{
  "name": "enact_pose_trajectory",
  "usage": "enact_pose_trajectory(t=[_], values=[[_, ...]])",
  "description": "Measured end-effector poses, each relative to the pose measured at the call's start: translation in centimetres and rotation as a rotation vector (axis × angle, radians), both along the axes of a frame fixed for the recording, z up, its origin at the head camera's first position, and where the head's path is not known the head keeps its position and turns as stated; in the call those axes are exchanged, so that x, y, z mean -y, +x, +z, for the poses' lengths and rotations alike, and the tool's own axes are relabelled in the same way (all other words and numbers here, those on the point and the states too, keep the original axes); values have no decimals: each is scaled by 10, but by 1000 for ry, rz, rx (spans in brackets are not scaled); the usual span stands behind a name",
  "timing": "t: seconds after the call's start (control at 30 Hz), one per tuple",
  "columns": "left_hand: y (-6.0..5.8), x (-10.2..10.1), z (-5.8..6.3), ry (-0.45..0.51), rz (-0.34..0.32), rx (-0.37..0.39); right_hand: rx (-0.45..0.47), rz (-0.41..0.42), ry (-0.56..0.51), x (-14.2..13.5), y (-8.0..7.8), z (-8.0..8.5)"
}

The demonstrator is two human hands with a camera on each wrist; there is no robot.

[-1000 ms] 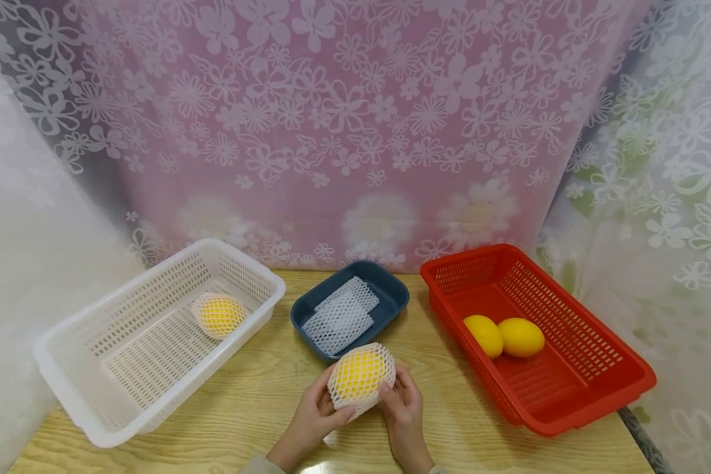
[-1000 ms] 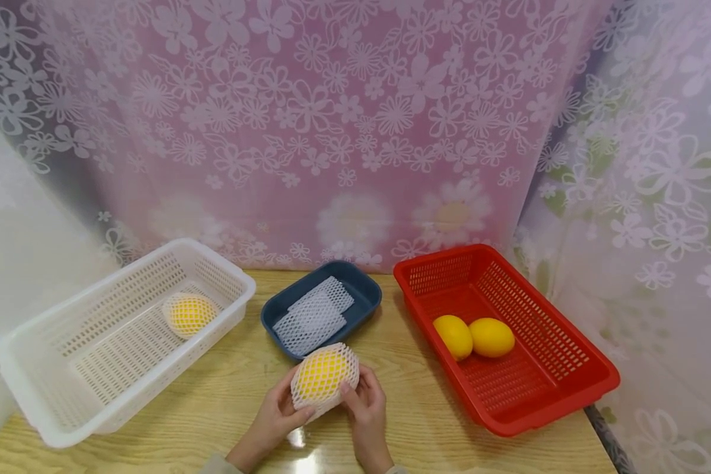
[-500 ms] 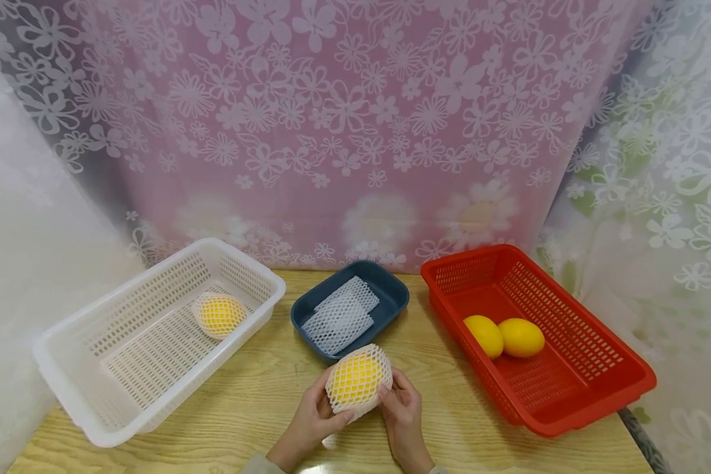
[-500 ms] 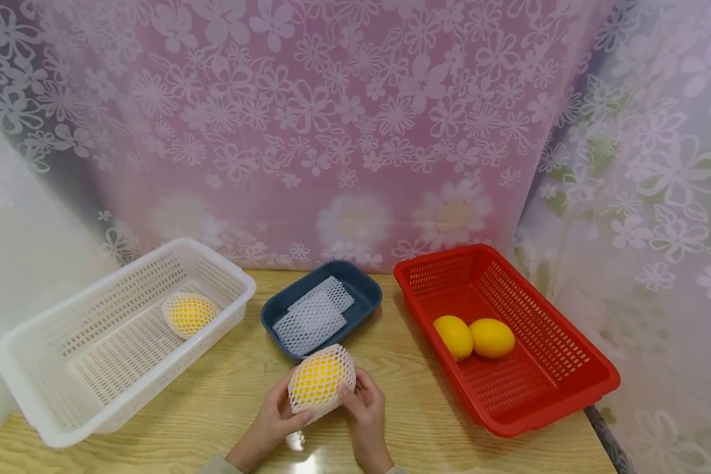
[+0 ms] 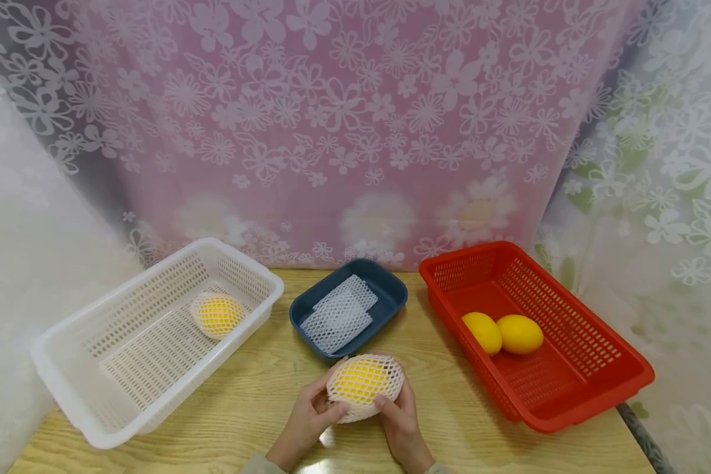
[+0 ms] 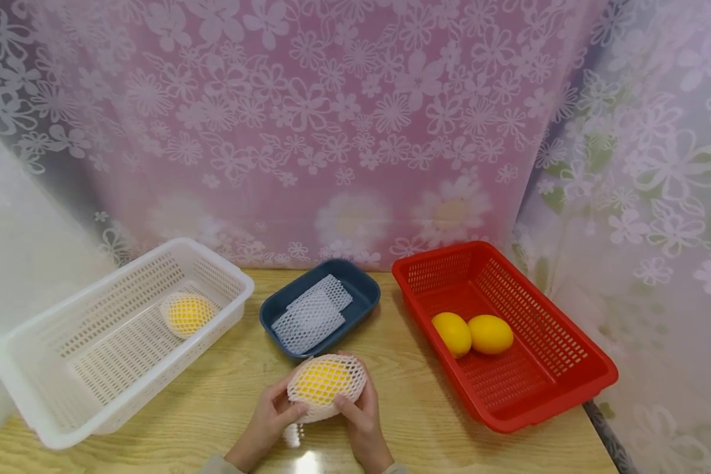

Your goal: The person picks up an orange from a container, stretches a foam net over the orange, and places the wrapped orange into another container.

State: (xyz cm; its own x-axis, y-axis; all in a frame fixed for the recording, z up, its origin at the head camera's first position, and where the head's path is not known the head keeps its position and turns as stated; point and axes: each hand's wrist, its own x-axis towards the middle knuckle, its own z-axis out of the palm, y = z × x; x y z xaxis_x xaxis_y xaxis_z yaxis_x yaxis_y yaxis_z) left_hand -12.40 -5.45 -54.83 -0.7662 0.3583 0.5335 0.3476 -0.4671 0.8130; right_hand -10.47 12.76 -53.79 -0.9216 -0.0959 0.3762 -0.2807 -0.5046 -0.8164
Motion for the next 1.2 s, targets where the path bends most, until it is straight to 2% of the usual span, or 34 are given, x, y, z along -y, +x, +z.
enact_pose_trajectory(t=[0.23, 0.33, 0.4, 0.47, 0.6, 0.73, 0.9, 1.1, 1.2], values=[[0, 0, 0, -15, 130, -82, -13, -79, -2, 1, -2, -1], [-1, 0, 0, -7, 117, -89, 3, -121, 30, 1, -2, -2], [-1, 0, 0, -5, 89, -76, 22, -133, 48, 1, -2, -1], [-1, 0, 0, -33, 91, -50, 33, -138, 67, 1, -1, -1], [0, 0, 0, -148, 170, 7, 41, -129, 82, 2, 0, 1], [0, -1, -1, -208, 240, 15, 18, -100, 85, 3, -1, 2], [1, -1, -1, -197, 265, 21, -30, -44, 101, 2, -4, 1], [-1, -1, 0, -190, 290, -17, -14, -4, 138, -5, -9, 2], [-1, -2, 2, -172, 276, -31, -4, 7, 132, -8, -10, 6]])
